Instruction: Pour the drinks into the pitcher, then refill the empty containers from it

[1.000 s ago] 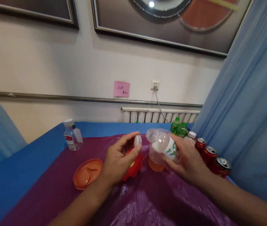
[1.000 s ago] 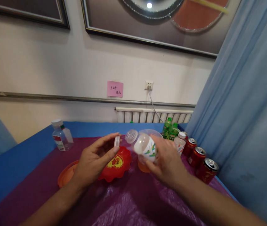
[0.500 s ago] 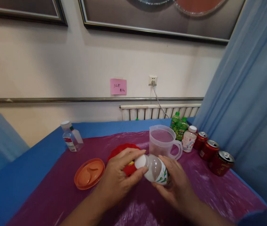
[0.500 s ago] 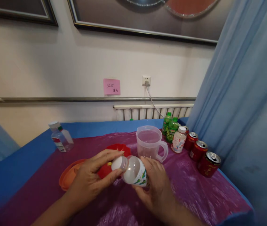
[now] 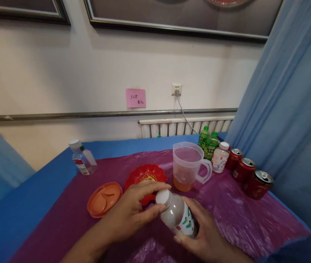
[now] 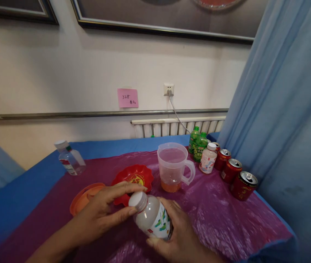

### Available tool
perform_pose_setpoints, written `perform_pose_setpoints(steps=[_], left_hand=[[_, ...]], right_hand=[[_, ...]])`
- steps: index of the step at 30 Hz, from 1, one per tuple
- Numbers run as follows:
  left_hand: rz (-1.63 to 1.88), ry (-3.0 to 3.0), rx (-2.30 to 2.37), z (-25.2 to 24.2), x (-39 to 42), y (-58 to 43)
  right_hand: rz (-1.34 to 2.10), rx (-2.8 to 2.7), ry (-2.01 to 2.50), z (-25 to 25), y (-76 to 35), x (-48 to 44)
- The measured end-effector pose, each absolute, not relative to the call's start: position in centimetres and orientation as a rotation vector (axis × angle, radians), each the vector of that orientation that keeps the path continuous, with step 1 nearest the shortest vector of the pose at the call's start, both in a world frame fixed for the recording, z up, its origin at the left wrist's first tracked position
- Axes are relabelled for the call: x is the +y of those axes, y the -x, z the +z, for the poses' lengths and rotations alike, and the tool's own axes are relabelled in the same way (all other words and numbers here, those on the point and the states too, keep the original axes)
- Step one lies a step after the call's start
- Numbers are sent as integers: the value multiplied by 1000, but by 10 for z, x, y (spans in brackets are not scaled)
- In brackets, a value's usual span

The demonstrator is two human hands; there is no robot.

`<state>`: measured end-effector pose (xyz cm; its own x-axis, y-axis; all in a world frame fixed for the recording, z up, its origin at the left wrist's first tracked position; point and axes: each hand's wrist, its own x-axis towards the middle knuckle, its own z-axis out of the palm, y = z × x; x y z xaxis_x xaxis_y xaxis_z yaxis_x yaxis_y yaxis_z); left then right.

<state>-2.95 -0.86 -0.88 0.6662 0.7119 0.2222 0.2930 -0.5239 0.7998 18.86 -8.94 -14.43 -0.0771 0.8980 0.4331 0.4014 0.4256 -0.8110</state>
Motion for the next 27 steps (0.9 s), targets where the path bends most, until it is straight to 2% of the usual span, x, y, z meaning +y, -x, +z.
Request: perform_pose_setpoints(steps=[5,9,11,15,17,22,27], left_hand=[[569,-1885,522,-8,-12,29],[786,-1706,479,-27,-25,12],[810,-1620,476,-34,-29,6],[520,-1373,112,-31,-26,5],[488,-1346,44,-29,-20,8],[669,-1437,265,-45,-20,19],[612,-1470,625,-79,-41,43]], right_hand=[[878,-1615,1012,-142,-187,-90],[914,-1593,945,-144,-179,-89],[1047,-1556,856,-145,-174,-88],[1459,-1495,654,-143,-169,-90],[1563,-1464,594,-142,-170,-90],[1483,-1344,621,-141,-170,-88],[1366,-1442,679,-138,-160,-84]])
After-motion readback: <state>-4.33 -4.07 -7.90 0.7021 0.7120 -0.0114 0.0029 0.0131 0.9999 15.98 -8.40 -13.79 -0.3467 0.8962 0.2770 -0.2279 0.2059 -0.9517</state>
